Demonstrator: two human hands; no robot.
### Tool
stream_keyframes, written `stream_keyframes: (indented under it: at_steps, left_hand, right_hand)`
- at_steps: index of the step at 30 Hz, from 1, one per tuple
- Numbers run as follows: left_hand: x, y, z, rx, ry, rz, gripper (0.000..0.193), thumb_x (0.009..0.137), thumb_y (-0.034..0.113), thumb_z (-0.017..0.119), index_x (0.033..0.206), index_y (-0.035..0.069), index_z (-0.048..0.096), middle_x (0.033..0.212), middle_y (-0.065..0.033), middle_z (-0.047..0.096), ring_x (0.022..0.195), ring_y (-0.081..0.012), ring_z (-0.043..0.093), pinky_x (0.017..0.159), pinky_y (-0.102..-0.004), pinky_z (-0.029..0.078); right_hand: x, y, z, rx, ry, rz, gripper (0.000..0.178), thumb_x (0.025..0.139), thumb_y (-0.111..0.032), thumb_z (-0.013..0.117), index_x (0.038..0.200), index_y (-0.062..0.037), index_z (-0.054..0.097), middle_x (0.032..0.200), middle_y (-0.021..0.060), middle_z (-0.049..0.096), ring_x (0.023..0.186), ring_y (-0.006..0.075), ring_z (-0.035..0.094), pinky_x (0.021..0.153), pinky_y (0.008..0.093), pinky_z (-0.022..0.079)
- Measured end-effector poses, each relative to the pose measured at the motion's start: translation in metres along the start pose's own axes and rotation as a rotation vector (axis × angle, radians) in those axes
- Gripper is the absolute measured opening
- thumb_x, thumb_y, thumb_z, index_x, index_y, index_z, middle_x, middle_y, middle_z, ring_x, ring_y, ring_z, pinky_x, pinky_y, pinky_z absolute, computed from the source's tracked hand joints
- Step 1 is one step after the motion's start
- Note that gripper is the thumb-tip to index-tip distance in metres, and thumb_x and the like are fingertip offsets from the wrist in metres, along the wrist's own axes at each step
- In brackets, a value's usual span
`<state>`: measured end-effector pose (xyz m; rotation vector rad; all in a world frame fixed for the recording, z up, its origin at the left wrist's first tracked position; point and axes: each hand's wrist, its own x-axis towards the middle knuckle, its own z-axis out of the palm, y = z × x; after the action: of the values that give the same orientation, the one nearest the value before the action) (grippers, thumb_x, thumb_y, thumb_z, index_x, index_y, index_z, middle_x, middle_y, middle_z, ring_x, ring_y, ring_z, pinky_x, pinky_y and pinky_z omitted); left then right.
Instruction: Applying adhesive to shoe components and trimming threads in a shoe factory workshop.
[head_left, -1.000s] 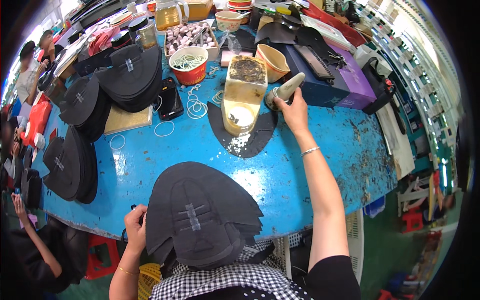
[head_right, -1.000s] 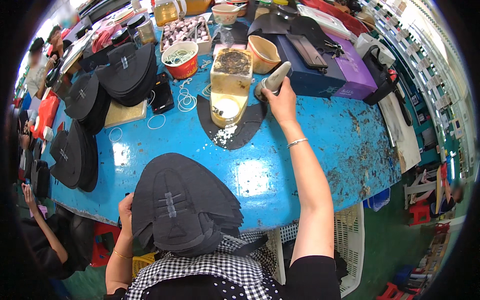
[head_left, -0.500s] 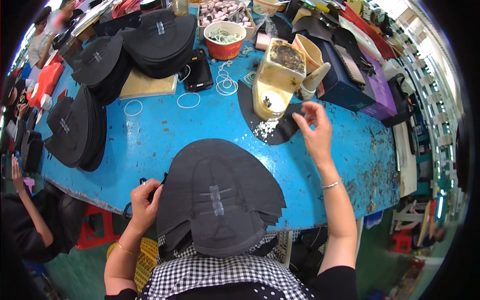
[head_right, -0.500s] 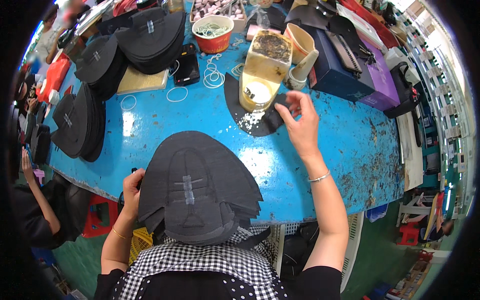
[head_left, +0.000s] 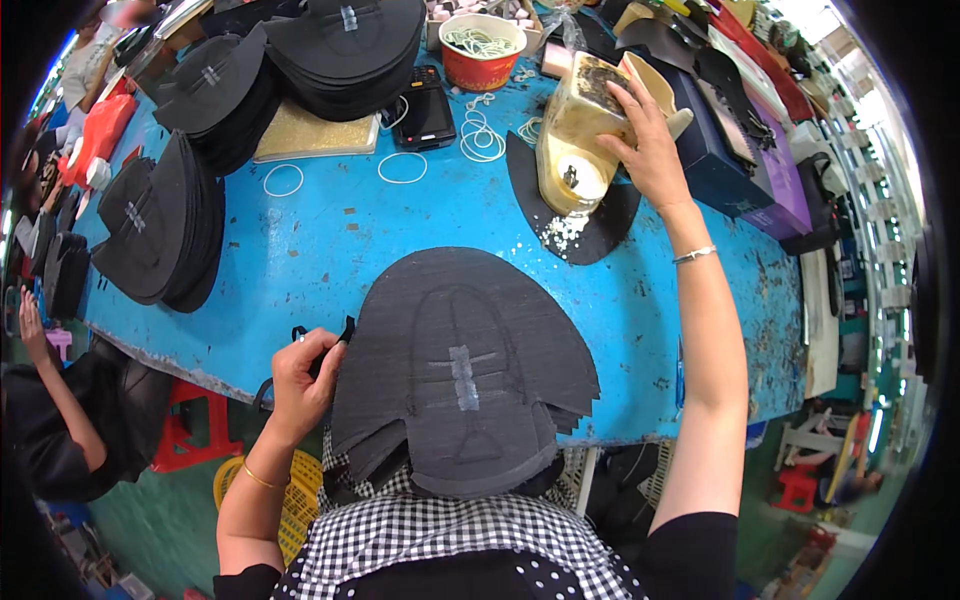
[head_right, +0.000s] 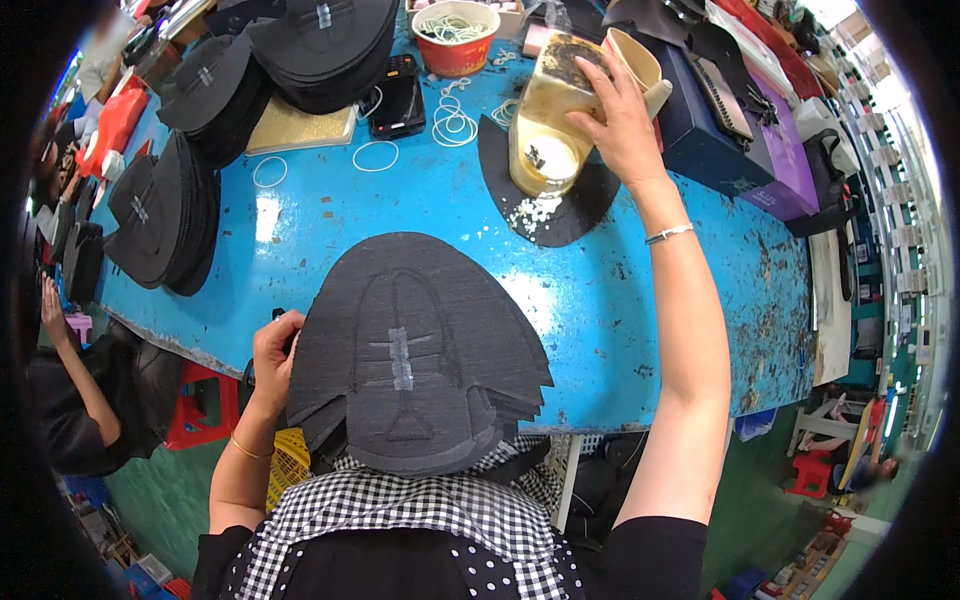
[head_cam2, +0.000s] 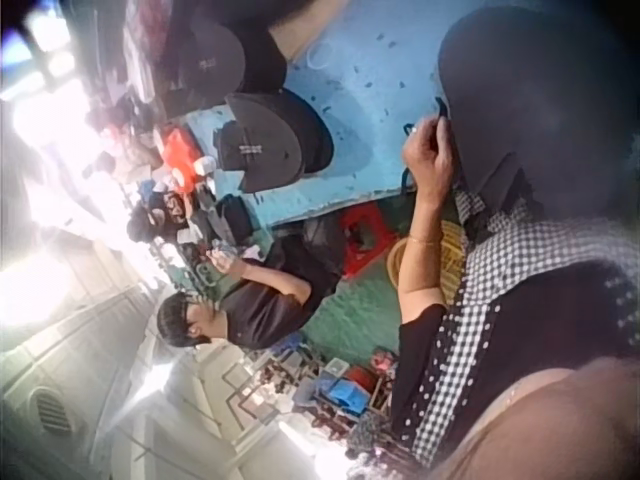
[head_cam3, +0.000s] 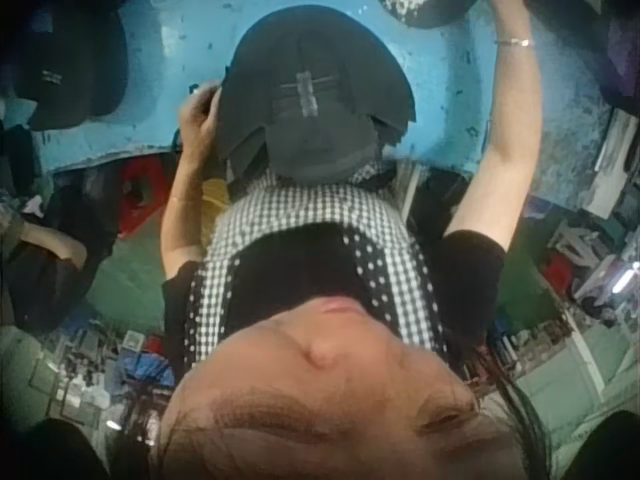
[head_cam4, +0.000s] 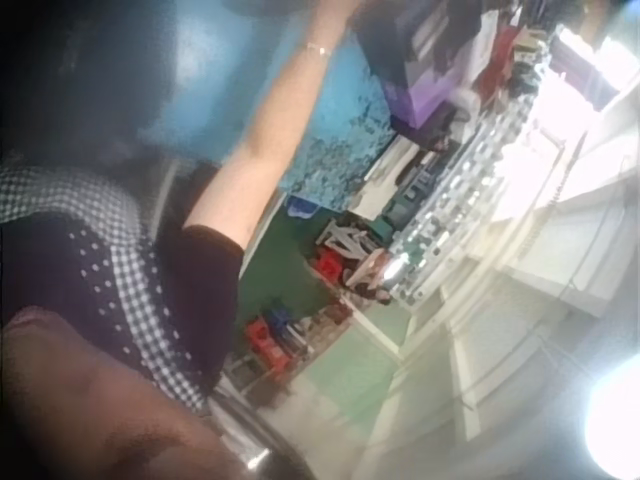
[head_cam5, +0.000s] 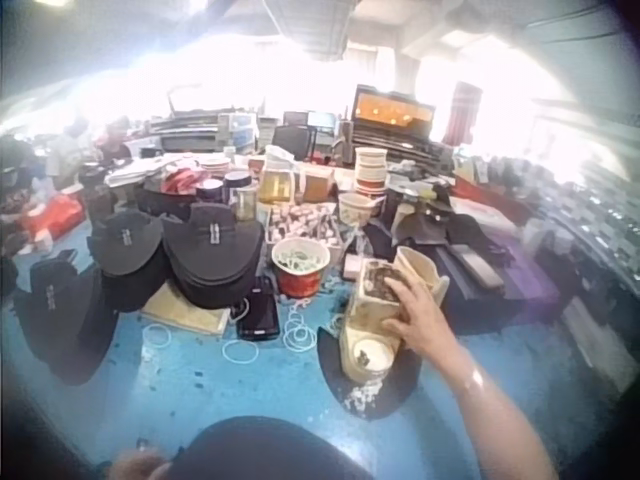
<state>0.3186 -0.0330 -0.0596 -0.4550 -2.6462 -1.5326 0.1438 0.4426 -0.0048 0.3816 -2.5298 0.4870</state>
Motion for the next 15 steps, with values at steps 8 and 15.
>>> stream_keyframes:
  at_steps: [8, 15]
  left_hand:
    - [0.000, 0.001, 0.000, -0.035, -0.047, -0.024, 0.003, 0.090, -0.001, 0.067, 0.091, -0.004, 0.067, 0.070, -0.0077, 0.056, 0.061, -0.0154, 0.052, 0.059, -0.0281, 0.041]
    - [0.012, 0.029, -0.056, -0.423, -0.166, -0.483, 0.010, 0.094, -0.002, 0.058, 0.101, 0.005, 0.057, 0.086, -0.0092, 0.074, 0.062, -0.0049, 0.058, 0.054, -0.0199, 0.044]
  right_hand:
    - [-0.004, -0.011, -0.005, 0.010, 0.010, 0.048, 0.069, 0.082, -0.016, 0.079, 0.145, -0.0152, 0.050, 0.156, 0.0137, 0.039, 0.143, 0.0319, 0.040, 0.117, 0.0400, 0.035]
    - [-0.127, -0.048, -0.115, 0.030, -0.324, 0.498, 0.036, 0.087, -0.020, 0.076, 0.116, -0.0022, 0.065, 0.101, 0.0117, 0.071, 0.093, 0.0243, 0.067, 0.084, 0.0338, 0.052]
